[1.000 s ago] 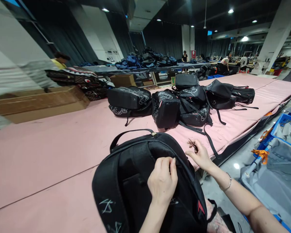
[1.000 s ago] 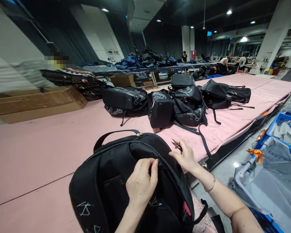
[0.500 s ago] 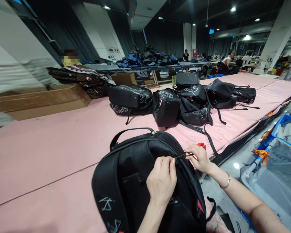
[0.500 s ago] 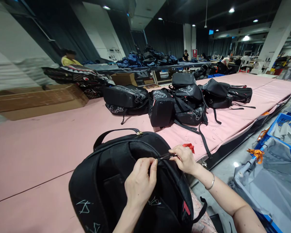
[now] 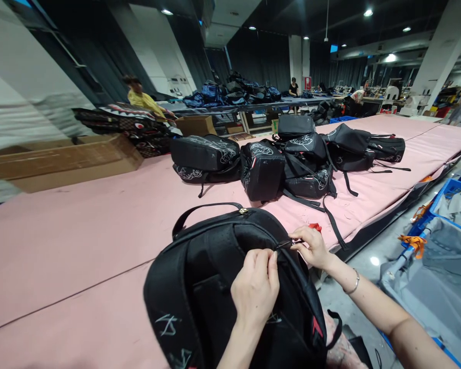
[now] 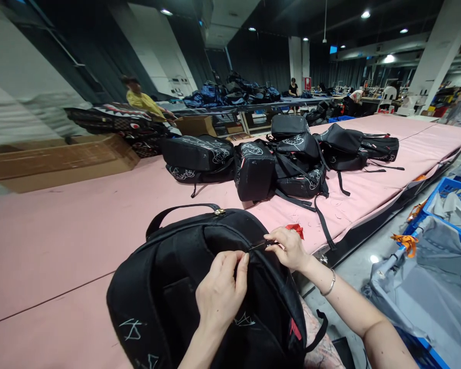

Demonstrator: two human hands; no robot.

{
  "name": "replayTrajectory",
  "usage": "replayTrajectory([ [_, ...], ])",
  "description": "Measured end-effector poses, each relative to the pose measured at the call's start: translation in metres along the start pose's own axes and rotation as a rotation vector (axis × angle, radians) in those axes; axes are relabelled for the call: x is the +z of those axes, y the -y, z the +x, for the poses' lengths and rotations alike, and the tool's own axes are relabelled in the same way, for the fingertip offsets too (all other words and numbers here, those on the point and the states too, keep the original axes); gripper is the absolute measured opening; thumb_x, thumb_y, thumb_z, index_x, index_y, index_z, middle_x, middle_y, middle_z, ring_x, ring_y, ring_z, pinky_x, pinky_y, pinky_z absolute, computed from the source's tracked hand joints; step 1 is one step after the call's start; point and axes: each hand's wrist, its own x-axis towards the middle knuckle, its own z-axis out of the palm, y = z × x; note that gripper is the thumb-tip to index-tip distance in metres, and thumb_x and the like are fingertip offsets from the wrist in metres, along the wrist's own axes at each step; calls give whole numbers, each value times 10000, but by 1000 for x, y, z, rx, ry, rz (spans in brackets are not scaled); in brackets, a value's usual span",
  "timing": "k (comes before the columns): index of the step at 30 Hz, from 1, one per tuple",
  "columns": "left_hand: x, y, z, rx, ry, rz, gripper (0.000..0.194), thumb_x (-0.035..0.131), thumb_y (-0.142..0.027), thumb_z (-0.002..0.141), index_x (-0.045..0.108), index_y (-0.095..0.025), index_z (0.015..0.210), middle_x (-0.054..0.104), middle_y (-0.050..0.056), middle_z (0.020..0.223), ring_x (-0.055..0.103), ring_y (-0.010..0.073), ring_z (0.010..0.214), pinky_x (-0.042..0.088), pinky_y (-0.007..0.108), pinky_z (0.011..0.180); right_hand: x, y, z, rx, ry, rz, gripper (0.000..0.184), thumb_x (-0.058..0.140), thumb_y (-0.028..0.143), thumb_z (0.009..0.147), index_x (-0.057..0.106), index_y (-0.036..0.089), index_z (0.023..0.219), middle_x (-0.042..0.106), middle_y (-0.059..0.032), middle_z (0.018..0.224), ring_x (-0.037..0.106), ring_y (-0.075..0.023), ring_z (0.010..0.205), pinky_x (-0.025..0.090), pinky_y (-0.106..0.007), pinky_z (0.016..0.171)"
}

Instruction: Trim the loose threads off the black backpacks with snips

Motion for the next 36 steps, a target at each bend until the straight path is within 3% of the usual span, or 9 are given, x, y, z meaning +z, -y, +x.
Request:
replayTrajectory([
  [5,-1,0,0,9,1,12,192,442,-279,861,582,-161,803,571,16,758,515,81,589,332,192,483,1,-2,0,-20,8,39,148,538,194,823,584,178,963,628,-64,828,586,-158,783,465,-287,685],
  [12,-1,2,-2,14,-6,5,170,465,-282,856,596,-173,852,601,1,841,556,71,637,377,178,513,4,2,-5,167,-57,215,135,553,216,804,581,162,924,579,-46,779,551,-144,718,450,-278,644],
  [17,2,4,-5,22,-39,-3,180,437,-258,869,592,-167,868,623,16,873,581,92,729,412,182,595,4,5,-5,127,-41,164,132,529,196,813,590,166,926,605,-58,807,562,-156,761,449,-291,674],
  [21,2,4,-6,8,-27,34,205,399,-252,883,573,-154,836,608,25,792,552,104,658,382,201,546,3,3,-6,157,-109,171,126,534,212,812,587,167,917,592,-48,769,556,-154,730,450,-291,651],
  [30,-2,2,-5,19,-4,49,195,394,-244,886,559,-159,826,597,14,779,539,102,653,367,198,549,5,4,-11,34,-54,59,200,544,178,808,576,174,1006,624,-76,856,573,-170,806,470,-310,695],
  [36,-4,2,-5,33,7,36,201,391,-244,882,558,-156,812,594,18,759,529,108,636,358,199,542,8,3,-10,83,-59,195,184,562,177,799,594,172,980,618,-61,833,571,-157,795,465,-294,691],
])
